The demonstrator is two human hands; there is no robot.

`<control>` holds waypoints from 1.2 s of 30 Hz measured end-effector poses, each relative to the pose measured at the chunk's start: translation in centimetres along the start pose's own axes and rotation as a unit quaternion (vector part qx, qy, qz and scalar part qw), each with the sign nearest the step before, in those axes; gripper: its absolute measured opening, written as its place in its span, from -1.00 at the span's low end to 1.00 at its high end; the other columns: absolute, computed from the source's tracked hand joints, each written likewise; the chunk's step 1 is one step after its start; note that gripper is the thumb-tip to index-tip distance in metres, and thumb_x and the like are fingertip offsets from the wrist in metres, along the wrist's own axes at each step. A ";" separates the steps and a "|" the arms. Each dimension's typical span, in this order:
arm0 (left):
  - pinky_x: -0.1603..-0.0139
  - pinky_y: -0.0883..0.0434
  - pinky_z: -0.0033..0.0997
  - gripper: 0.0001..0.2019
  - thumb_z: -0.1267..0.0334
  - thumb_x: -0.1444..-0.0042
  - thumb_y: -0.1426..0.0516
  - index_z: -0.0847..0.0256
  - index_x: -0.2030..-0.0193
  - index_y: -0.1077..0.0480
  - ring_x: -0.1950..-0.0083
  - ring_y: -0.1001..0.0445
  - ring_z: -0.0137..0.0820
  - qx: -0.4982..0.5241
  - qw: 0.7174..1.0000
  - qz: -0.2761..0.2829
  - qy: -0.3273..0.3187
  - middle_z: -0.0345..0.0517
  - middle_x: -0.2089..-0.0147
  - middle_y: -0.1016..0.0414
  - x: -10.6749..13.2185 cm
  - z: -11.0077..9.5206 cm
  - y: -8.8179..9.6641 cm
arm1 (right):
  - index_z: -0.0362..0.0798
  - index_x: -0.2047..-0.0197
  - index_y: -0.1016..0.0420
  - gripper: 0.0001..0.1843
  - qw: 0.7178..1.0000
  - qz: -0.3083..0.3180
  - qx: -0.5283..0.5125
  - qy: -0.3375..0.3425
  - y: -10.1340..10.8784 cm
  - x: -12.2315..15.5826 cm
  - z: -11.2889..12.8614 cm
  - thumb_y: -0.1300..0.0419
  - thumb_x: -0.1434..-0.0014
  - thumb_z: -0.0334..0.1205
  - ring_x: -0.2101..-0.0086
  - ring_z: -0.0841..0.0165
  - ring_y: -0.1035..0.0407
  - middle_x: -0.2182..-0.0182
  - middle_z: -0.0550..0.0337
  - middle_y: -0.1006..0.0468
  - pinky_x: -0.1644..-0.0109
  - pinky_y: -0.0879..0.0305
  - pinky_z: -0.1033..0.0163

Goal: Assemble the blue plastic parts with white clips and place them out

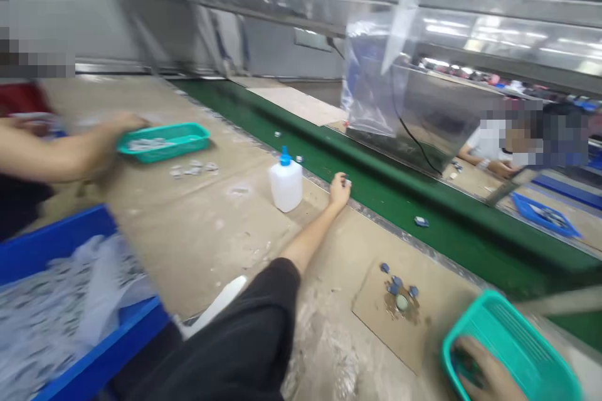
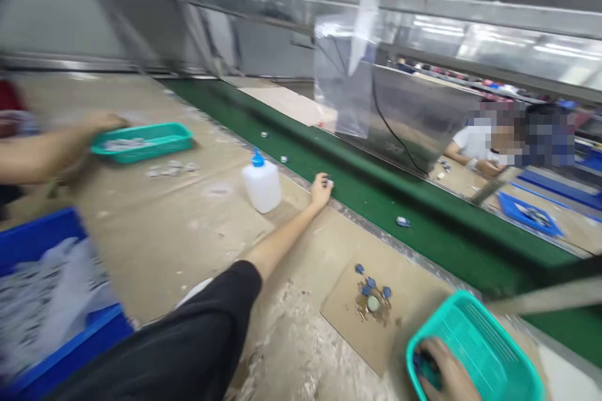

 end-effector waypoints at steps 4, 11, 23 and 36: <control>0.19 -0.35 -0.52 -0.65 0.42 -0.01 -0.08 0.26 0.05 -0.10 0.20 -0.37 -0.50 0.109 0.993 0.030 0.036 -0.11 0.17 -0.33 2.4 -1.0 0.4 | -0.06 0.44 -0.35 -0.81 0.996 -0.002 0.086 0.015 0.3 0.9 2.8 0.02 0.12 -0.44 0.50 0.36 -0.27 0.52 0.20 -0.38 0.42 -0.20 0.29; 0.31 -0.39 -0.51 -0.57 0.33 0.22 -0.22 0.15 0.14 -0.24 0.30 -0.38 -0.52 0.292 0.941 0.154 0.077 -0.24 0.29 -0.34 10.0 -3.8 3.5 | -0.10 0.25 -0.35 -0.62 0.989 0.001 0.136 -0.062 2.5 2.1 1.6 0.00 0.17 -0.59 0.36 0.35 -0.27 0.39 0.14 -0.39 0.30 -0.16 0.31; -0.04 -0.32 -0.11 -0.65 0.28 0.35 -0.31 0.23 0.34 -0.37 0.20 -0.44 -0.33 0.201 0.910 0.340 0.122 -0.09 0.22 -0.45 19.4 -6.0 4.0 | -0.12 0.42 -0.43 -0.66 0.981 -0.012 0.163 -0.108 3.0 2.9 -0.4 0.02 0.20 -0.64 0.42 0.34 -0.29 0.48 0.11 -0.42 0.37 -0.12 0.31; 0.11 -0.42 -0.33 -0.70 0.39 0.09 -0.17 0.24 0.14 -0.38 0.18 -0.43 -0.43 0.222 0.844 0.487 -0.038 -0.04 0.14 -0.35 25.3 -9.3 1.6 | -0.07 0.57 -0.34 -0.90 0.816 -0.192 -0.543 -0.044 2.8 3.6 1.9 -0.06 0.13 -0.25 0.67 0.46 -0.13 0.67 0.27 -0.24 0.61 -0.03 0.33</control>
Point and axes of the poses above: each hand's wrist, its own x-axis away from the middle knuckle, its own y-axis out of the back of the hand, z = x × y, the point moved 4 cm from there along -x, towards the middle knuckle
